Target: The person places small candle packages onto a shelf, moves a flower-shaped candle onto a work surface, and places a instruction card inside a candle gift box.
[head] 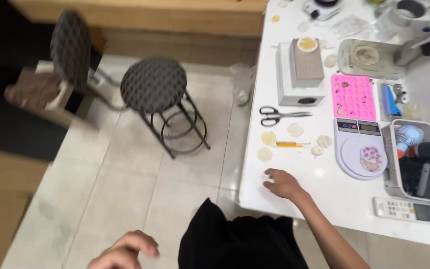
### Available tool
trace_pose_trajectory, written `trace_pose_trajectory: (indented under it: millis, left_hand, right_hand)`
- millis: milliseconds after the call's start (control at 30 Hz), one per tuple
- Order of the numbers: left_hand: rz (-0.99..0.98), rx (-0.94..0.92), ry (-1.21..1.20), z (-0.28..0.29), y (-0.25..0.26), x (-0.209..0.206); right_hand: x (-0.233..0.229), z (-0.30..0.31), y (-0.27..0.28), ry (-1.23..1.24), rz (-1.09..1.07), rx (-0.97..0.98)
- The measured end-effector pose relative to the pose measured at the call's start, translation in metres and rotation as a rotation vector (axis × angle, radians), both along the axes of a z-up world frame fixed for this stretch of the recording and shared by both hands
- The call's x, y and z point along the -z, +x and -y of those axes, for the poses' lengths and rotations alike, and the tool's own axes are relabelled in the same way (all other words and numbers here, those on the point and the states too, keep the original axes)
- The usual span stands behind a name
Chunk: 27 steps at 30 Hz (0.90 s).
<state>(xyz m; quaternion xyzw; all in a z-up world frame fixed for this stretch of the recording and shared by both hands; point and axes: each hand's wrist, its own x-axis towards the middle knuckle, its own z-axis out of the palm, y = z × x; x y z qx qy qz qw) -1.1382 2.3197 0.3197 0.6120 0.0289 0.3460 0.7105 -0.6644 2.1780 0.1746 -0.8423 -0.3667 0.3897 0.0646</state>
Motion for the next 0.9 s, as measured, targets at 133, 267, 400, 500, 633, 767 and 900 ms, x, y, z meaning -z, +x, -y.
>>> trace_pose_trajectory:
  millis: [133, 267, 400, 500, 633, 767, 900]
  left_hand:
    - [-0.046, 0.085, -0.241, -0.124, 0.001, 0.073]
    - [-0.341, 0.179, -0.289, -0.190, 0.098, -0.006]
    - [-0.594, 0.313, -0.188, -0.221, 0.197, -0.043]
    - [-0.599, 0.412, -0.136, -0.231, 0.258, -0.046]
    - [-0.597, 0.540, -0.114, -0.243, 0.327, -0.035]
    - [-0.606, 0.627, -0.139, -0.259, 0.388, -0.011]
    - [-0.671, 0.713, -0.156, -0.275, 0.434, -0.006]
  right_hand:
    - [0.057, -0.012, 0.018, 0.271, 0.206, 0.518]
    - [0.112, -0.032, 0.006, 0.419, 0.421, 0.663]
    - [0.082, -0.063, -0.020, 0.225, 0.524, 0.771]
    - [0.094, -0.067, -0.029, 0.240, 0.604, 0.814]
    - [0.084, -0.079, -0.026, 0.271, 0.598, 0.892]
    - [0.096, -0.080, -0.021, 0.352, 0.690, 0.905]
    - [0.079, -0.089, -0.021, 0.394, 0.557, 1.050]
